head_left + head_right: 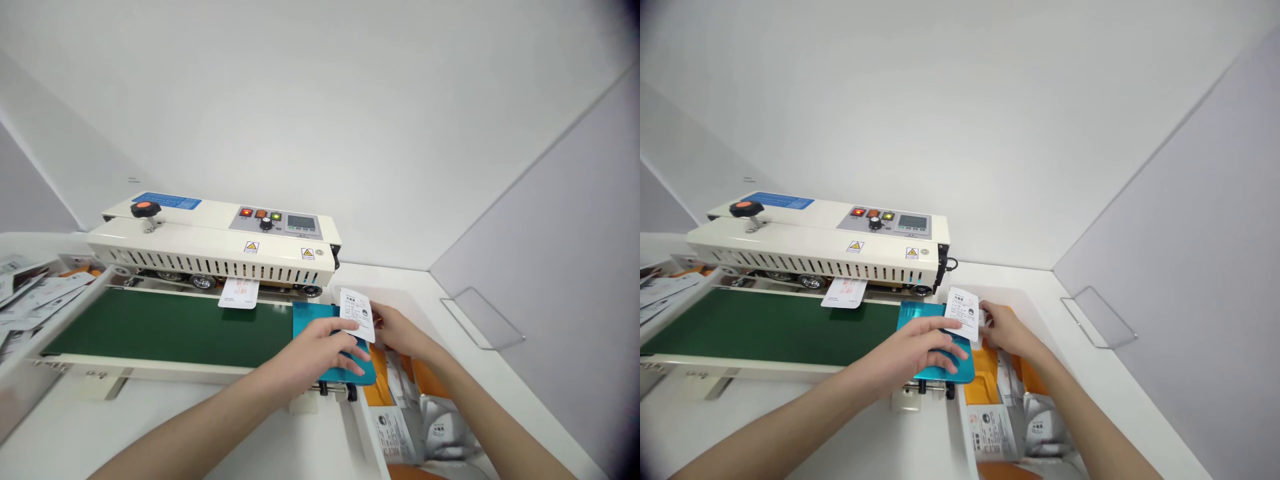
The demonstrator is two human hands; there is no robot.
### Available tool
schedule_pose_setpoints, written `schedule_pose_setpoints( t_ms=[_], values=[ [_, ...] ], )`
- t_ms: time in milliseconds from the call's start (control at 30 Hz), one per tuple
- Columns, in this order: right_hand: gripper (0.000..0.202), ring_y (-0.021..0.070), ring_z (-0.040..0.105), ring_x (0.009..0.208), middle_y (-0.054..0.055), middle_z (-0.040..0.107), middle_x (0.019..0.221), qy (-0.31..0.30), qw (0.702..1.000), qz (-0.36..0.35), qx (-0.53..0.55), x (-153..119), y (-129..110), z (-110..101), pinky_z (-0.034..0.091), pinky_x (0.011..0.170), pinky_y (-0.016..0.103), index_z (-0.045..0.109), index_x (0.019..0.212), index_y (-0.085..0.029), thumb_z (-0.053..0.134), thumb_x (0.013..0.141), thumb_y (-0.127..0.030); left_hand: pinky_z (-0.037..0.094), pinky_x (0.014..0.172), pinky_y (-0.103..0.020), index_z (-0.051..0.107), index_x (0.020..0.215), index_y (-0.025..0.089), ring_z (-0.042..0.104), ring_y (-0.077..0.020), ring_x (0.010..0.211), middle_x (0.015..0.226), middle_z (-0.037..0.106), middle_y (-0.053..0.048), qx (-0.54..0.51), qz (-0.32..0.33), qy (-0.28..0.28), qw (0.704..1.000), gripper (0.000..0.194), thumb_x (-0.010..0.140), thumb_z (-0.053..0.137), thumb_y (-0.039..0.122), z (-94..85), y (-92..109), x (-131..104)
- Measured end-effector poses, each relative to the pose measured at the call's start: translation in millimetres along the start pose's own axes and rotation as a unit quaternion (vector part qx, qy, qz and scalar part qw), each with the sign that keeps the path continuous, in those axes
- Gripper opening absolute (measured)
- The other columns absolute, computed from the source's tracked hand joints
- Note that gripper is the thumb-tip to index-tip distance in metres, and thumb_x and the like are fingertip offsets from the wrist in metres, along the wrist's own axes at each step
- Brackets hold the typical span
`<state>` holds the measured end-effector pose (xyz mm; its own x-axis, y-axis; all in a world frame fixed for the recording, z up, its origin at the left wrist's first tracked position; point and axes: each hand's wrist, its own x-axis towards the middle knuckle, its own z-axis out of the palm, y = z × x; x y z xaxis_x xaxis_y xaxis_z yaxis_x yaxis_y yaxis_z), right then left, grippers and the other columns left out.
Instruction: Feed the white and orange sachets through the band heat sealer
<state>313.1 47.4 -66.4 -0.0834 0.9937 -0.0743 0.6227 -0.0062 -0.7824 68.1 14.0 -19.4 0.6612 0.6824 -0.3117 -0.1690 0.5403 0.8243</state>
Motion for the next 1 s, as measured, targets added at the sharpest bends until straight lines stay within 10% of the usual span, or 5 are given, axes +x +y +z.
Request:
schedule_pose_setpoints(
  t_ms=[667,1000],
  values=[
    [0.035,0.0266,0.064,0.095,0.006,0.071,0.101,0.037,0.989,0.036,0.140,-9,-23,-24,0.051,0.079,0.036,0.065,0.103,-0.023,0.061,0.082,-0.050,0.050,0.083,-0.035,0.053,0.121,0.010,0.066,-0.0171,0.078,0.092,0.070,-0.013,-0.001,0.002,0.006,1.000,0.045,0.080,0.063,0.025,1.7,1,0],
    [0.043,0.0214,0.065,0.070,0.005,0.070,0.094,0.037,0.976,0.065,0.206,-8,-16,-25,0.051,0.053,0.030,0.055,0.116,-0.027,0.065,0.080,-0.048,0.050,0.081,-0.033,0.053,0.121,0.010,0.066,-0.0162,0.075,0.090,0.071,-0.013,-0.010,0.006,0.005,1.000,0.043,0.080,0.062,0.023,0.8,-1,1]
  ],
)
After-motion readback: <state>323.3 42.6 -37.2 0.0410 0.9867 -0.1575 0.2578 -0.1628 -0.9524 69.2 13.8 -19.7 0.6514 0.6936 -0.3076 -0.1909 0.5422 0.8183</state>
